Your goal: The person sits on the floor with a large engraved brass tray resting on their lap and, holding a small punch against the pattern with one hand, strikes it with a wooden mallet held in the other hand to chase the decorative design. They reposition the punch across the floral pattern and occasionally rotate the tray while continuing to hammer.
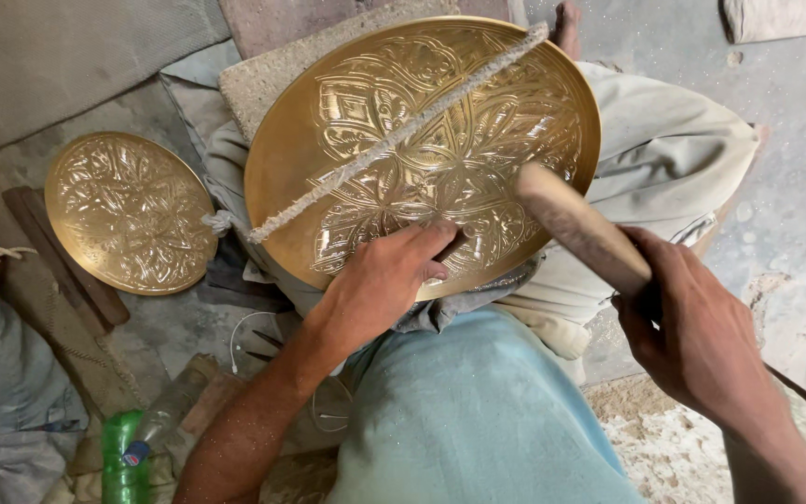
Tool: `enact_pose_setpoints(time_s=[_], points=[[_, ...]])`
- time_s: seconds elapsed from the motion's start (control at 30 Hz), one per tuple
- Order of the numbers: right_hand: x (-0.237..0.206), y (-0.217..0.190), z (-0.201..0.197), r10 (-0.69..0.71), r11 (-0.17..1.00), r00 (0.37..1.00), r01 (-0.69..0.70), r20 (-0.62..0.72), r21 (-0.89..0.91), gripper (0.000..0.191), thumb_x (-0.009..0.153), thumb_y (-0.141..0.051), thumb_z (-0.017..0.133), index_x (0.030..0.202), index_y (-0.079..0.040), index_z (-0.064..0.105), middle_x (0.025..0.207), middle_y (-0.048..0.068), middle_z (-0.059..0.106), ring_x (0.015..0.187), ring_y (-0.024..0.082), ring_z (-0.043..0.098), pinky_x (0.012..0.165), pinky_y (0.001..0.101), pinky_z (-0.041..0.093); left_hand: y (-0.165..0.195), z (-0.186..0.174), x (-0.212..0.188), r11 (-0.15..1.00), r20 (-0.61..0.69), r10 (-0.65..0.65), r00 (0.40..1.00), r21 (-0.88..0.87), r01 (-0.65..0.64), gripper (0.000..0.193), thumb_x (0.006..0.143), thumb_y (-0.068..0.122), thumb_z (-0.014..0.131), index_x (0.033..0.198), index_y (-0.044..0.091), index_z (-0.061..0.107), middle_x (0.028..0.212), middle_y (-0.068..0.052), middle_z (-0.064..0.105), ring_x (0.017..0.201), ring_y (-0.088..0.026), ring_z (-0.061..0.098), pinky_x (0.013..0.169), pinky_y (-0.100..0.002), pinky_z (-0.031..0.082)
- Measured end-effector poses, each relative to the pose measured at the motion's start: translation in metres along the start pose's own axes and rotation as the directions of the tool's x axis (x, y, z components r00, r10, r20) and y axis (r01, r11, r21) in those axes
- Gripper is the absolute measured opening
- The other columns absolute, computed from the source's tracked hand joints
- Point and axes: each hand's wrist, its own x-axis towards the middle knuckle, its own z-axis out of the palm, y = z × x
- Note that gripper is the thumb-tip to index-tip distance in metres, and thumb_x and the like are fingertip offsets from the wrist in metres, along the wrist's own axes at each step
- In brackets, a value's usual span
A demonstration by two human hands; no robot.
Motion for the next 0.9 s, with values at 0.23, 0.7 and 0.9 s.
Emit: enact_pose_setpoints(time_s=[0.23,0.7,0.9], points=[[-0.003,0.004,0.021,-0.009,0.984,0.993,0.031,-0.122,0.177,0.061,0.088,-0.010,0.067,0.144,-0.001,0.045,0.109,0.021,0.062,0.090,0.033,0.066,0.077,0.0444,0.056,0.003,0.003,0.005,0.999,0.064,-0.037,0.997,0.030,0.035,0.038,0.094,0.006,0.065,0.130,0.005,0.055,0.104,-0.018,0.070,0.095,-0.037,0.072,0.077,-0.046,0.057],[-0.012,-0.012,0.016,0.254,0.956,0.962,-0.233,-0.103,0.180,0.067,0.090,-0.012,0.065,0.152,-0.001,0.041,0.096,0.018,0.066,0.085,0.032,0.068,0.077,0.0472,0.054,0.021,0.007,0.013,0.986,0.102,-0.097,0.990,0.146,0.081,0.033,0.092,0.007,0.067,0.124,0.006,0.058,0.100,-0.018,0.069,0.094,-0.041,0.068,0.076,-0.051,0.053],[-0.015,-0.002,0.014,0.034,0.999,0.980,-0.029,-0.197,0.029,0.061,0.085,-0.007,0.061,0.145,0.000,0.049,0.106,0.019,0.064,0.088,0.032,0.065,0.072,0.0438,0.054,0.024,0.010,0.017,0.987,0.120,-0.086,0.989,0.149,0.068,0.030,0.092,0.008,0.068,0.120,0.006,0.058,0.100,-0.017,0.069,0.094,-0.041,0.068,0.074,-0.051,0.053]])
